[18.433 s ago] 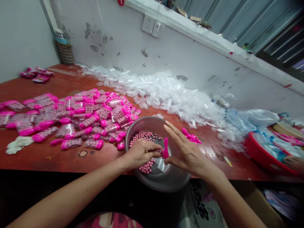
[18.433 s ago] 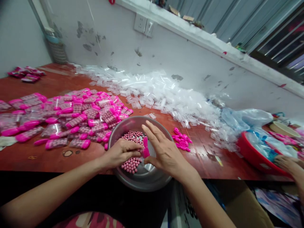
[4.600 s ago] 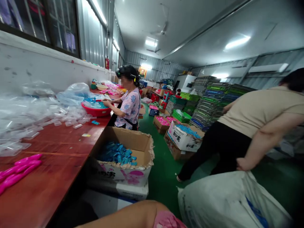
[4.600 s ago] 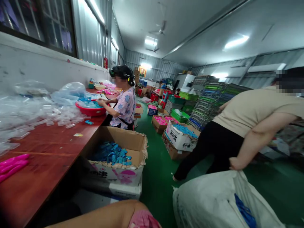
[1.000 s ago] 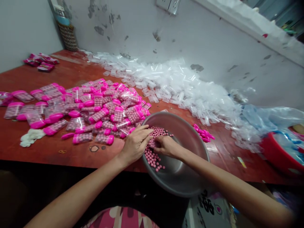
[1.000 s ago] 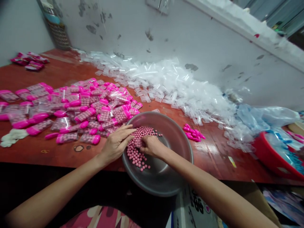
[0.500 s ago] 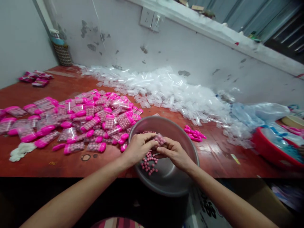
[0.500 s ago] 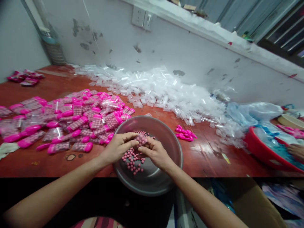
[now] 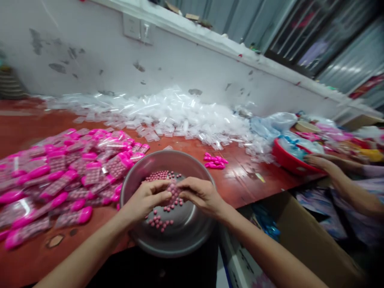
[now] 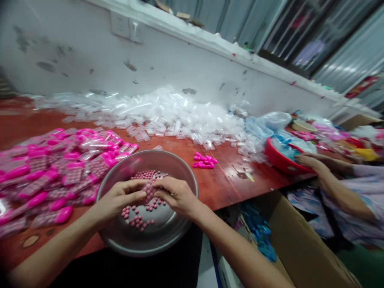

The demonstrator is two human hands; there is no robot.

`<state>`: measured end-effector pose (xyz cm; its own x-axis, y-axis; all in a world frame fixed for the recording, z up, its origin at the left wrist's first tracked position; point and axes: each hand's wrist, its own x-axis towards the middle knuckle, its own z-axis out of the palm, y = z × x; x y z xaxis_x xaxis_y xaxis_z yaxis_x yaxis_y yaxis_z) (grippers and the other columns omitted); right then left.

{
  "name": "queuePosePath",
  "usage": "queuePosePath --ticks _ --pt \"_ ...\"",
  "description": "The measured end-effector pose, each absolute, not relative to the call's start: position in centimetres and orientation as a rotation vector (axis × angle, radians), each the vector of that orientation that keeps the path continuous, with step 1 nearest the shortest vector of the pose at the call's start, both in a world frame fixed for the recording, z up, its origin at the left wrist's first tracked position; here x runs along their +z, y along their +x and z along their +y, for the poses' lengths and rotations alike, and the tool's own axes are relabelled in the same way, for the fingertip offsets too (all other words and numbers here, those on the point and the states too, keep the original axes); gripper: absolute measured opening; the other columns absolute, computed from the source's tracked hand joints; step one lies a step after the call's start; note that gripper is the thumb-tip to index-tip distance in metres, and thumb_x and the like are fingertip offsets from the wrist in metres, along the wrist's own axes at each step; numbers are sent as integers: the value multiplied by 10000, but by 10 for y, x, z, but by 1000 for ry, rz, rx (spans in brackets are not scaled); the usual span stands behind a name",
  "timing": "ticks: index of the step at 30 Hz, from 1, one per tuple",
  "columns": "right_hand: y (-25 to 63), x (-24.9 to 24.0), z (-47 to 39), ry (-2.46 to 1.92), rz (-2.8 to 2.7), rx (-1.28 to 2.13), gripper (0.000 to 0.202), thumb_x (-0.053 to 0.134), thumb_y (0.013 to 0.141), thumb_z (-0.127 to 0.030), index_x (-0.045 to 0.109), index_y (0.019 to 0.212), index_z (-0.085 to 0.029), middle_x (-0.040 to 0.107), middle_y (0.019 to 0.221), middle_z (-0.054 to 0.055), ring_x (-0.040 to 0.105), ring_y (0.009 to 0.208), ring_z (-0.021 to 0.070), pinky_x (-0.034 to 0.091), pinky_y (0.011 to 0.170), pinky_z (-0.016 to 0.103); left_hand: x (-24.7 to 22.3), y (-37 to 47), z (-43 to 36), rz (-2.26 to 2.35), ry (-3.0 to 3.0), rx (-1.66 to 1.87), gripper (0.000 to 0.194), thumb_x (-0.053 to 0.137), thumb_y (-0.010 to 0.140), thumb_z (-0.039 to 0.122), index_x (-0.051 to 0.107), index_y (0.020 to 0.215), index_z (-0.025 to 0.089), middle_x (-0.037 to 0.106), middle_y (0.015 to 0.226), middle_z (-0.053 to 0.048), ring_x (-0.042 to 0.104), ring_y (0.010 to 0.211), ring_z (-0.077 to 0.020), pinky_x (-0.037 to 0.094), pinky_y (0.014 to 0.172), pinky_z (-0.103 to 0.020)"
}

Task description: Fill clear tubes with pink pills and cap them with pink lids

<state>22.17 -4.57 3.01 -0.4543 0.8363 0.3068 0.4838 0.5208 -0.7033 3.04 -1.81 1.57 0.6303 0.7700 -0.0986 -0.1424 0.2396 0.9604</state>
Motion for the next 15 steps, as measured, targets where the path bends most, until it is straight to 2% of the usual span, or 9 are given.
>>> queuePosePath --ticks 4,8,10,15 --pt "249 18 -37 -1150 -1935 701 306 558 797 -311 556 1088 -217 650 904 30 612 787 129 485 707 240 10 27 -19 748 1214 667 299 623 733 289 617 1006 168 660 917 -60 600 827 -190 486 711 -278" --pt "328 -3 -1 -1796 -1834 129 271 384 878 -272 577 1053 -199 654 956 53 606 858 143 468 768 289 1 24 -20 868 1119 751 271 641 727 295 623 977 193 672 929 -43 613 849 -186 498 734 -265" --pt "366 -15 21 -1927 -1866 69 248 416 854 -212 610 1004 -177 657 977 79 598 897 172 445 806 329 -2 24 -20 908 1107 775 265 648 723 295 625 968 197 677 915 -40 619 844 -189 506 731 -266" --pt "401 -44 53 -2052 -2075 89 200 546 763 -169 645 937 -179 649 1019 83 572 944 185 421 825 304 -2 23 -19 1003 1172 774 323 646 717 322 627 1015 197 687 905 -52 624 863 -221 519 738 -295"
